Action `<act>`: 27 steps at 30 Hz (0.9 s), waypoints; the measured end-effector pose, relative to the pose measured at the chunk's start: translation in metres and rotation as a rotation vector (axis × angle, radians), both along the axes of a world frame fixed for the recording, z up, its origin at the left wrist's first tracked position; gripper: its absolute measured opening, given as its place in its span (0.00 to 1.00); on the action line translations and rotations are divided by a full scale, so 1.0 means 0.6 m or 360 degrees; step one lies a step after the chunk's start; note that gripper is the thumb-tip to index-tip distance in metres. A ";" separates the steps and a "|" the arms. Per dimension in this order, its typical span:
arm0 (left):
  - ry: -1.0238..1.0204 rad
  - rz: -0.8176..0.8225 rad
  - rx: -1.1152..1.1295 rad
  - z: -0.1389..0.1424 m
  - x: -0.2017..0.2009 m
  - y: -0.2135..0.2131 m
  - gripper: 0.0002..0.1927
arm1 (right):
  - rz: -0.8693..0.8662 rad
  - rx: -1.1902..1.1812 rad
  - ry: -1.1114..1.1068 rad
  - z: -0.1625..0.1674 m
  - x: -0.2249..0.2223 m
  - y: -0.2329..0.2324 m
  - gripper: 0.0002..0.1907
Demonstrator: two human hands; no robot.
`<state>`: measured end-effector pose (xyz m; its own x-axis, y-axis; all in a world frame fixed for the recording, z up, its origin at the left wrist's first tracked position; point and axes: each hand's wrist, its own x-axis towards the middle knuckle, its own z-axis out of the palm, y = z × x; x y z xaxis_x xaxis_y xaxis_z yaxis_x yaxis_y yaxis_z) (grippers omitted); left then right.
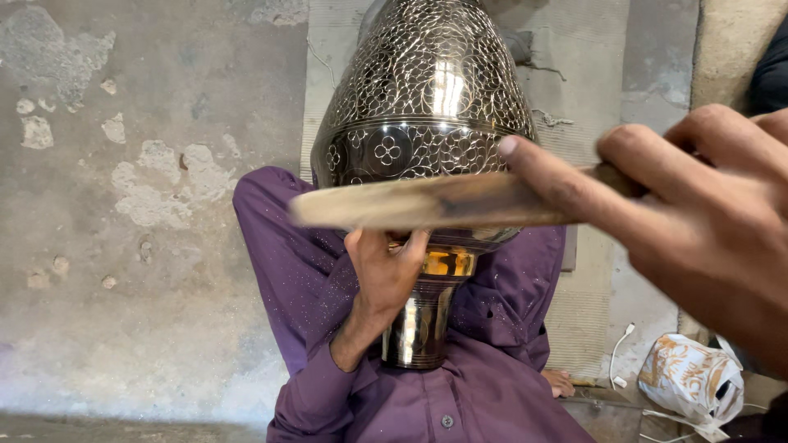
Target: The person sits on the floor with a large engraved metal vase in their lap, holds a chisel against the vessel's decorated surface, and repeatedly strikes the chisel with a wooden mallet to chase the pattern, repositioning the chisel around the design as they work.
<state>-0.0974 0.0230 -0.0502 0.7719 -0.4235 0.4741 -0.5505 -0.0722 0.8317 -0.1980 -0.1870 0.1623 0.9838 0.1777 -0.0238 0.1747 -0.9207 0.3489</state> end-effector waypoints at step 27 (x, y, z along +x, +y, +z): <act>-0.0058 -0.1023 0.0520 0.099 0.121 -0.033 0.28 | -0.0739 0.0282 -0.0262 -0.178 -0.109 -0.064 0.36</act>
<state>-0.0247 0.0035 0.0089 0.3085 -0.9132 0.2663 -0.5946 0.0334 0.8033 -0.2634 -0.2256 0.0552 0.9480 -0.2911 0.1288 -0.3102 -0.9355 0.1689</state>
